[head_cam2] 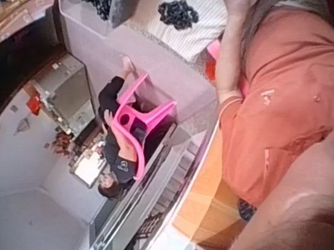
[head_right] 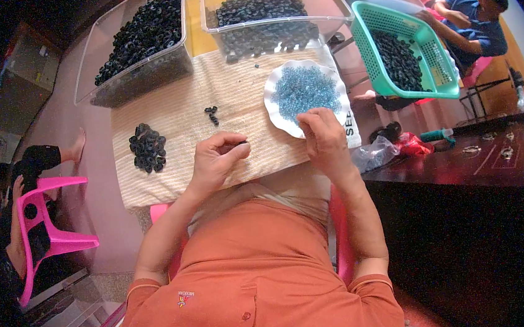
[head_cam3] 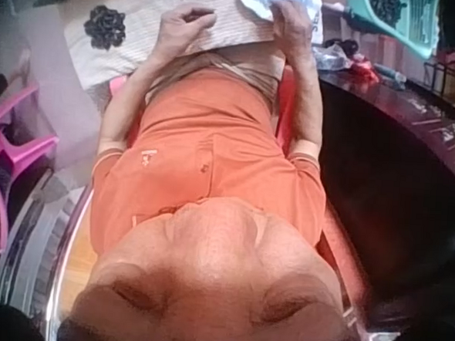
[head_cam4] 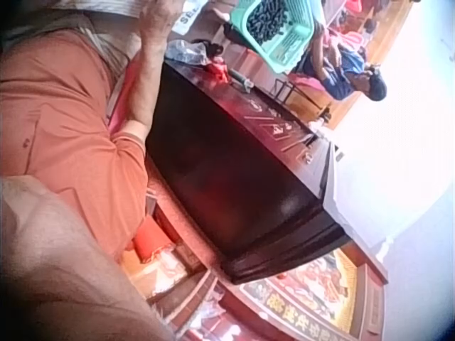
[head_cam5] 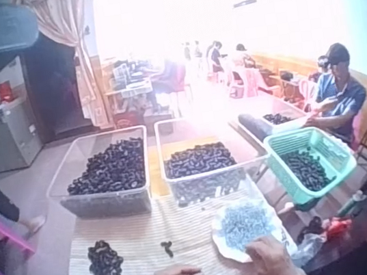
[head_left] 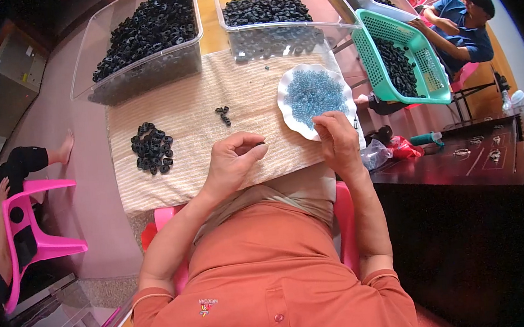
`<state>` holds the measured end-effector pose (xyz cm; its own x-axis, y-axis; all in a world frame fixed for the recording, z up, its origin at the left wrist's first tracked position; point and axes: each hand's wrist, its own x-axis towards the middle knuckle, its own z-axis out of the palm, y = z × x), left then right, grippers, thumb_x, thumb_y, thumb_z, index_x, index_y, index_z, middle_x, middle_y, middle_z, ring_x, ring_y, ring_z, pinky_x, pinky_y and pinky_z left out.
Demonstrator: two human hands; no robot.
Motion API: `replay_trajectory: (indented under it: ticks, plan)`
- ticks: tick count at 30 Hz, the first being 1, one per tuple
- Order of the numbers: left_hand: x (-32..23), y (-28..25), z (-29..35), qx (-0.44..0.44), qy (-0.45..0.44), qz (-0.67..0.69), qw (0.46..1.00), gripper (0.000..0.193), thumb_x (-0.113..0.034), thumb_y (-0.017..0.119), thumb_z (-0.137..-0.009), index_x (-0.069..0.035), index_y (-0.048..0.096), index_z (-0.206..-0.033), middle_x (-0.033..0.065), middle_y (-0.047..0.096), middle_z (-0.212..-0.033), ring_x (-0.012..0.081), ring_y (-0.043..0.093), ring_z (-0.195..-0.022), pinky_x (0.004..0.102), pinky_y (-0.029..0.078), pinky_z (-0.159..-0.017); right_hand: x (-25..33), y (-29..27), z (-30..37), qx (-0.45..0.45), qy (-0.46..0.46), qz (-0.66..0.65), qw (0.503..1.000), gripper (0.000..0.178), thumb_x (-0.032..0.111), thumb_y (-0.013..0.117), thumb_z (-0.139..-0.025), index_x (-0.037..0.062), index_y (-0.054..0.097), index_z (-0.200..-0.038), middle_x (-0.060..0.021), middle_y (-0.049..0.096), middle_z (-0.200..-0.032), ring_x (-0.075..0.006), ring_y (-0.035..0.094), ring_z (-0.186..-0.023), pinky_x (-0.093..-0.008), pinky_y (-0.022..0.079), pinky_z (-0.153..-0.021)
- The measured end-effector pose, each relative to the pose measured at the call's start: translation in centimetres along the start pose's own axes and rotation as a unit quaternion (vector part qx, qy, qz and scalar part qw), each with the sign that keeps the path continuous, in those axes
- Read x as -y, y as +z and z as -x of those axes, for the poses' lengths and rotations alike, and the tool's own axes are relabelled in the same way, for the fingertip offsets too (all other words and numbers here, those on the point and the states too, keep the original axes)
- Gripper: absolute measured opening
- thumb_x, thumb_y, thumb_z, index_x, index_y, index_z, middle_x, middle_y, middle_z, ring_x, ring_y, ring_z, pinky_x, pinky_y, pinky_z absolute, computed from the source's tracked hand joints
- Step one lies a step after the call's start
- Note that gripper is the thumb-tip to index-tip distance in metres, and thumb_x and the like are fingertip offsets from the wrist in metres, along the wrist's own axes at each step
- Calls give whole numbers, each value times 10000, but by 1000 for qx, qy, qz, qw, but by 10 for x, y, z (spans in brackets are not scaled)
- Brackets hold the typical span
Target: The person assembles plastic fasteners by taking plastic components and small pins from the table by hand, inserting the pins into the fasteners, and setting the assembled pieces onto the cloth surface.
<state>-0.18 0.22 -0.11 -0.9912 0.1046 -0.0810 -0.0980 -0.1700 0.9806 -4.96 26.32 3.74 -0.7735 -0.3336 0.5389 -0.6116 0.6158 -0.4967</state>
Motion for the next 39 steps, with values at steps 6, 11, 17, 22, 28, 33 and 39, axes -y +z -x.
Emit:
replay_trajectory:
  ticks: [6, 11, 17, 22, 28, 33, 39]
  plan:
    - [-6, 7, -9, -12, -36, 46, 998, 154, -56, 784, -931, 17, 723, -1053, 56, 746, -915, 112, 706, -845, 256, 589, -768, 3, 0, -3, -1, 4, -28, 1000, 157, -56, 702, -889, -10, 661, -1033, -171, 680, -958, -359, 680, -887, -425, 552, -766]
    - [-5, 8, -14, -7, -45, 83, 996, 162, -77, 772, -948, 6, 716, -1075, 58, 744, -913, 122, 715, -848, 278, 610, -779, 8, 7, -2, -3, 31, -102, 994, 106, -36, 695, -943, -4, 676, -1042, -129, 693, -985, -240, 690, -863, -329, 545, -735]
    - [-10, 16, -10, 20, -94, 242, 965, 210, -58, 751, -960, -9, 681, -1152, 74, 748, -1021, 140, 731, -886, 305, 633, -849, 29, 23, -1, 9, 50, -207, 977, 112, -57, 709, -925, -16, 694, -1028, -111, 685, -954, -199, 663, -837, -293, 524, -723]
    - [-13, 17, -6, 39, -107, 316, 942, 169, -45, 730, -971, -42, 683, -1133, 82, 755, -1035, 166, 746, -916, 316, 643, -860, 46, 29, -3, 40, 85, -261, 961, 93, -49, 716, -919, -16, 701, -1005, -113, 693, -934, -190, 669, -821, -294, 531, -689]
    - [-9, 17, -3, 36, -121, 336, 933, 157, -47, 733, -970, -49, 678, -1117, 71, 753, -1036, 154, 737, -910, 310, 634, -863, 50, 29, -1, 51, 71, -260, 962, 80, -59, 708, -919, -23, 694, -989, -116, 696, -937, -185, 669, -817, -291, 526, -695]
    - [-10, 17, 0, 32, -123, 340, 932, 150, -53, 735, -972, -53, 678, -1110, 63, 751, -1025, 149, 734, -902, 302, 632, -852, 51, 31, 0, 57, 93, -285, 952, 74, -63, 706, -928, -26, 688, -989, -85, 678, -924, -148, 627, -820, -269, 493, -713]
    - [-9, 15, 0, 12, -136, 347, 928, 147, -51, 736, -969, -57, 674, -1103, 63, 750, -1020, 152, 734, -893, 302, 633, -845, 47, 37, 6, 59, 123, -330, 934, 68, -61, 696, -952, -25, 689, -1008, -49, 670, -933, -103, 602, -841, -238, 476, -732]
